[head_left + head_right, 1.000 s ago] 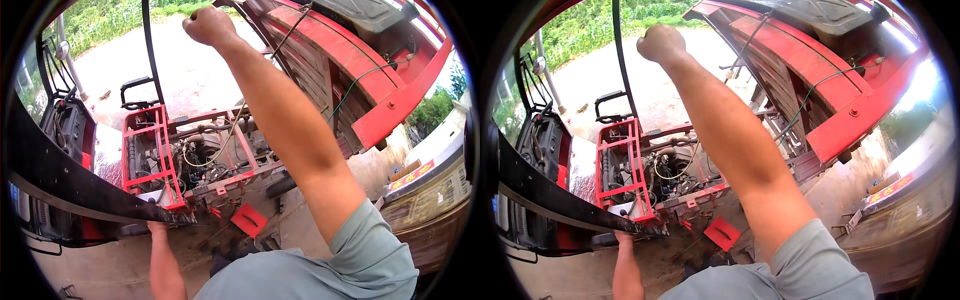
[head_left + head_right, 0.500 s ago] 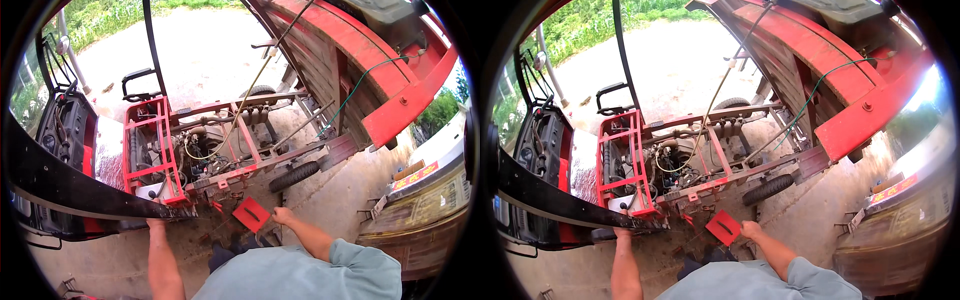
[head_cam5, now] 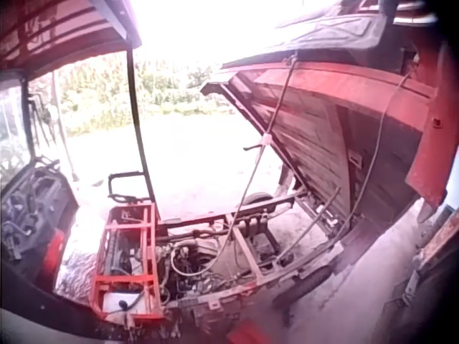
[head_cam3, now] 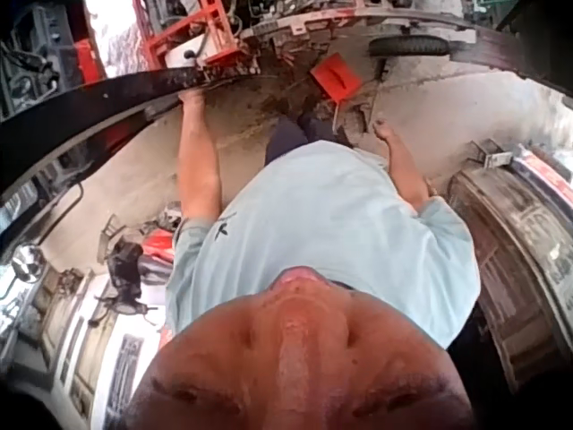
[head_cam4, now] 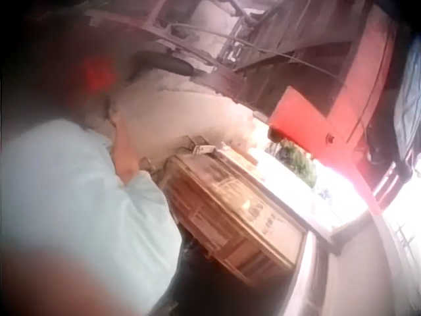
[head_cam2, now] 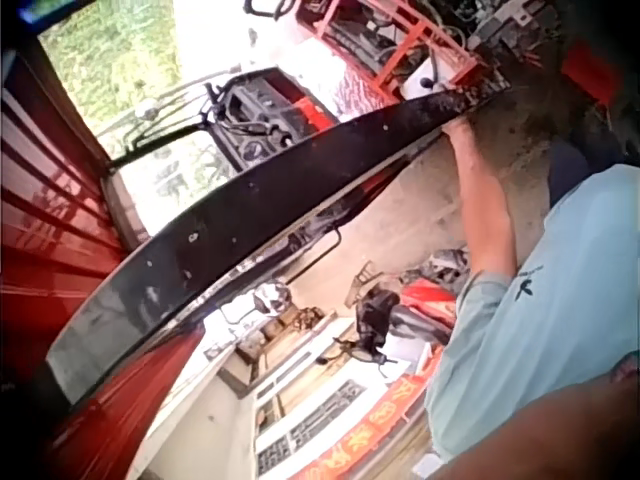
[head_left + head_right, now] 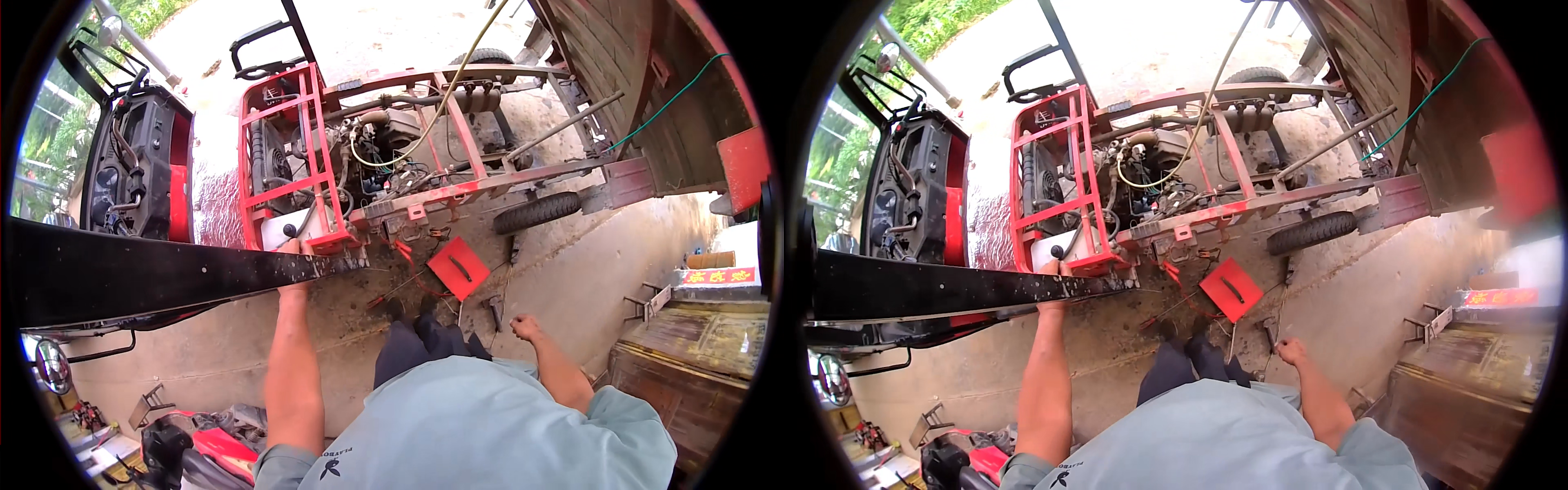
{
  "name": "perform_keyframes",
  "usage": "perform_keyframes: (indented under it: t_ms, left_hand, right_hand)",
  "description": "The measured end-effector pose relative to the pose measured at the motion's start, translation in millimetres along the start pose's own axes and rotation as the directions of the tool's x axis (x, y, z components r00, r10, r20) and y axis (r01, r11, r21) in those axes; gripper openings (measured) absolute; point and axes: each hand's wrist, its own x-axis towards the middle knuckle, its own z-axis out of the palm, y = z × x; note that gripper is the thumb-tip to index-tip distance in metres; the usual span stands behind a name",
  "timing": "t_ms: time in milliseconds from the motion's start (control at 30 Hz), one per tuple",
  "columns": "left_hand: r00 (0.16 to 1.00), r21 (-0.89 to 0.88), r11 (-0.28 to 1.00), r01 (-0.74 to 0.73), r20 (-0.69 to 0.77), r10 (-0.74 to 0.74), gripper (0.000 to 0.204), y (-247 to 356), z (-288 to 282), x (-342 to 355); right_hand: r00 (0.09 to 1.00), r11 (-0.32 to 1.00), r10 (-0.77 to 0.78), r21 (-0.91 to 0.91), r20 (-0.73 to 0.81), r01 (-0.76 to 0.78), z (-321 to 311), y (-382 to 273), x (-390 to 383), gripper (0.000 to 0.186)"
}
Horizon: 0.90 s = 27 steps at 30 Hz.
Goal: The person works on the wiring and electrical components of a red utility vehicle, stripping wire insulation, twisting wires together, and applying adhesive tape to the connections while managing electrical clamps and battery cables.
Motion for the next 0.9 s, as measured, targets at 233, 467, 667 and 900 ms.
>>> perform_keyframes:
  t_ms: [233, 467, 667, 900]
  left_hand:
    - [0.997, -0.042, 0.996, -0.076, -0.032, 0.075, 0.024, -1.6, -3.8, -4.2]
    - [0.984, -0.012, 0.984, -0.179, 0.000, 0.179, 0.027, -6.0, -1.1, 1.9]
    - [0.980, -0.007, 0.980, -0.200, -0.016, 0.200, 0.027, -5.8, -0.6, 1.8]
    - [0.987, -0.009, 0.987, -0.159, 0.012, 0.159, 0.023, -7.1, -3.0, -1.3]
  right_hand:
    - [0.961, 0.964, -0.254, -0.106, -0.112, 0.242, -13.9, -104.0, -40.5, 0.040]
    - [0.981, 0.985, -0.173, -0.028, -0.081, 0.172, 3.9, -85.8, -59.6, 0.039]
    - [0.996, 0.996, 0.065, 0.056, 0.065, -0.068, 50.5, 6.1, -56.7, 0.032]
    - [0.986, 0.981, 0.128, 0.135, 0.106, -0.142, 69.8, 23.5, -64.1, 0.030]
